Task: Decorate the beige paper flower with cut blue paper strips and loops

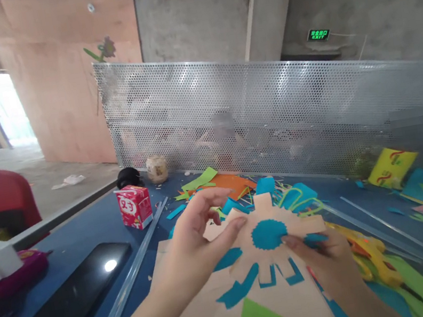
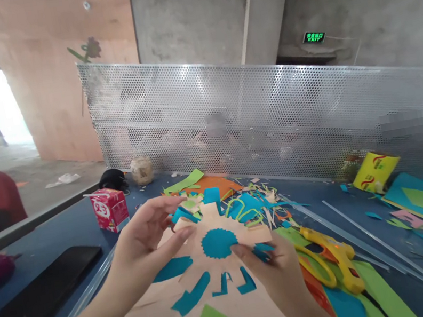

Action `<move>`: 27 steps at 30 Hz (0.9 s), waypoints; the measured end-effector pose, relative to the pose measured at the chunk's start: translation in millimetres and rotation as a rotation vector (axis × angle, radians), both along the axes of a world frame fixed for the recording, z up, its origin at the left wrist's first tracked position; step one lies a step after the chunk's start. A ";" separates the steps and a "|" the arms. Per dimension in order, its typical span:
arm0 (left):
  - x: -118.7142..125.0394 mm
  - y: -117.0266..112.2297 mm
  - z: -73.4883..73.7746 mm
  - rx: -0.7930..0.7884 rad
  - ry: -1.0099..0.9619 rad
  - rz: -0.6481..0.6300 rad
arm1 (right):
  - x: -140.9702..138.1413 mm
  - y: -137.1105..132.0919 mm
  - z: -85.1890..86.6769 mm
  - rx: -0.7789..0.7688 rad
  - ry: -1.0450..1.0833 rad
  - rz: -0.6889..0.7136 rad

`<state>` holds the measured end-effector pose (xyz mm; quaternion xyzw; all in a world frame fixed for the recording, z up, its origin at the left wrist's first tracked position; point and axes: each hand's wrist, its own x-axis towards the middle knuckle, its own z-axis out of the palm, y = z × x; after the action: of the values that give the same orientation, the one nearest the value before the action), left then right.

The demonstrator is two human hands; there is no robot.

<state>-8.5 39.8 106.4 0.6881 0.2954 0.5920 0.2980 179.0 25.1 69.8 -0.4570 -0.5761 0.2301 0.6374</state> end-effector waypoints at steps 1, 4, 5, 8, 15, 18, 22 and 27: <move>0.2 1.2 0.4 -0.036 -0.005 0.014 | -0.6 1.0 -2.2 -0.059 0.033 0.039; -0.2 5.4 -0.5 -0.125 -0.012 0.024 | 0.9 4.6 -8.5 -0.200 0.136 0.135; -0.5 7.0 -1.2 -0.147 -0.020 0.012 | 1.5 5.4 -9.8 -0.231 0.165 0.151; -1.2 12.0 -3.1 -0.207 -0.062 -0.043 | 0.3 6.1 -9.9 -0.271 0.177 0.165; 0.0 16.9 0.2 -0.372 -0.142 -0.117 | -7.5 7.3 -6.0 -0.268 0.157 0.120; -0.1 18.0 1.6 -0.427 -0.188 -0.096 | -5.1 10.8 -7.9 -0.339 0.159 0.113; -3.3 21.8 0.7 -0.467 -0.258 -0.079 | -4.8 13.9 -8.4 -0.397 0.243 0.145; -6.8 26.9 -2.6 -0.541 -0.287 -0.077 | -7.2 15.7 -6.8 -0.431 0.284 0.159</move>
<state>-15.3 66.7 103.8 0.5039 0.3708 0.5714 0.5311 171.7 40.8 62.9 -0.4988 -0.4527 0.4586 0.5796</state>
